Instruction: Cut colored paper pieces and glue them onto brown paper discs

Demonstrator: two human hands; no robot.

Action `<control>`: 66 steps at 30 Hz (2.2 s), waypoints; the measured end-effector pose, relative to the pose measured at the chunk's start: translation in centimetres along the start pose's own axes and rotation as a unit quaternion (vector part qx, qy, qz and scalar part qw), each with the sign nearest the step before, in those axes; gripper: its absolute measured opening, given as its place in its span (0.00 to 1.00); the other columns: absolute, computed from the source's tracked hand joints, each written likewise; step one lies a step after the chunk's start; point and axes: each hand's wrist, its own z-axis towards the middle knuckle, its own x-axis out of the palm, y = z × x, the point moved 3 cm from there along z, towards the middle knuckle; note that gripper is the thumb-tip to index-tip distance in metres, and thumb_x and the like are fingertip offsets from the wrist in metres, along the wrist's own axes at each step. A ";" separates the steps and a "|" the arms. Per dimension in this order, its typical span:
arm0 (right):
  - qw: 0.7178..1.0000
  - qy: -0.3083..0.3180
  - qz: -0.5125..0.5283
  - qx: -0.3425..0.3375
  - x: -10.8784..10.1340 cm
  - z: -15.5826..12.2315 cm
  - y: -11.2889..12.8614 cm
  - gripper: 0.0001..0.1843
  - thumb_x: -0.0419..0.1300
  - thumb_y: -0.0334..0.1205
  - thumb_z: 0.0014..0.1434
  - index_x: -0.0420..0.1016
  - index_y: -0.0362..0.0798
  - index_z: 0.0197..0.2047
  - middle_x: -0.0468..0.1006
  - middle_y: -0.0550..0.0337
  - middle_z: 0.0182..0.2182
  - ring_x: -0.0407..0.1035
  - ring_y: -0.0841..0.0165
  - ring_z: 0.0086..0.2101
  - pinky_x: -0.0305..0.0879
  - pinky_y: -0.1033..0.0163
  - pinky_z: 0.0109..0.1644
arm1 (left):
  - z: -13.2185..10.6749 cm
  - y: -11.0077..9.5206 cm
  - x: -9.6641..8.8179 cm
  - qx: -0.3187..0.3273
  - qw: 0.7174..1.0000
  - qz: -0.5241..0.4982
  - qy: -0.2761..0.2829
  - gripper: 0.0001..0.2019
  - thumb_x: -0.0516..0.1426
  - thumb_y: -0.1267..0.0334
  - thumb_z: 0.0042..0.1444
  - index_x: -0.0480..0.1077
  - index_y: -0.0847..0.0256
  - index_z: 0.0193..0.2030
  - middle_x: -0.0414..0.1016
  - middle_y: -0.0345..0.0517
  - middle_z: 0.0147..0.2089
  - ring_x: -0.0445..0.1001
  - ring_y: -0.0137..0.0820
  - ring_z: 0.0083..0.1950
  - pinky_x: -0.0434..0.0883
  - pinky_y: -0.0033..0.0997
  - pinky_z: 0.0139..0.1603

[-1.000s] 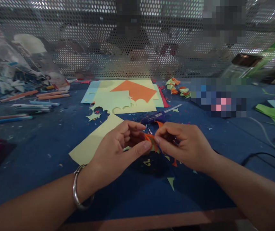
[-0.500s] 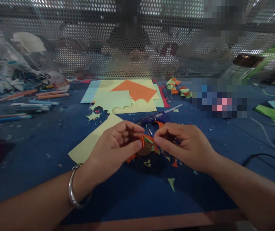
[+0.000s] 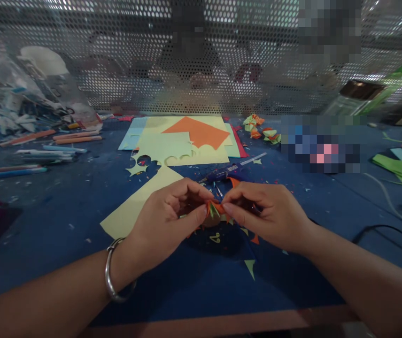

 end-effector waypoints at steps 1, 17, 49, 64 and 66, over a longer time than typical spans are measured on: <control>1.000 0.000 -0.001 -0.010 0.0 0.0 0.1 0.07 0.61 0.36 0.66 0.79 0.44 0.38 0.76 0.65 0.26 0.66 0.79 0.23 0.61 0.74 0.28 | -0.1 0.0 -0.1 0.004 1.000 0.016 -0.005 0.06 0.63 0.68 0.58 0.74 0.61 0.42 0.81 0.40 0.33 0.79 0.25 0.33 0.74 0.20 0.34; 0.999 0.022 -0.029 -0.038 0.5 -0.1 0.1 0.04 0.61 0.33 0.63 0.78 0.46 0.40 0.78 0.66 0.29 0.70 0.79 0.26 0.65 0.74 0.32 | -0.8 -0.3 0.0 0.097 0.984 0.145 -0.023 0.04 0.60 0.68 0.60 0.74 0.58 0.42 0.80 0.39 0.36 0.80 0.25 0.35 0.77 0.20 0.38; 0.999 0.026 0.002 -0.026 0.4 0.0 0.9 0.05 0.59 0.28 0.59 0.76 0.46 0.35 0.76 0.66 0.26 0.68 0.77 0.25 0.64 0.72 0.30 | -0.9 -0.8 0.2 0.080 0.983 0.162 0.023 0.04 0.62 0.66 0.60 0.76 0.58 0.42 0.81 0.39 0.35 0.80 0.26 0.34 0.75 0.23 0.37; 0.999 0.035 0.008 -0.021 0.6 -0.1 0.8 0.06 0.60 0.28 0.59 0.76 0.46 0.36 0.77 0.66 0.27 0.70 0.77 0.26 0.65 0.73 0.32 | -0.3 -0.3 0.3 0.031 0.996 0.068 0.044 0.04 0.63 0.67 0.57 0.74 0.61 0.39 0.78 0.40 0.33 0.74 0.24 0.32 0.72 0.23 0.35; 0.999 0.038 0.006 -0.019 0.6 -0.1 0.8 0.05 0.60 0.28 0.59 0.76 0.46 0.37 0.77 0.66 0.27 0.70 0.77 0.26 0.65 0.72 0.32 | -0.2 -0.2 0.4 0.015 0.998 0.036 0.055 0.04 0.64 0.67 0.57 0.74 0.61 0.38 0.78 0.40 0.33 0.74 0.24 0.32 0.72 0.23 0.34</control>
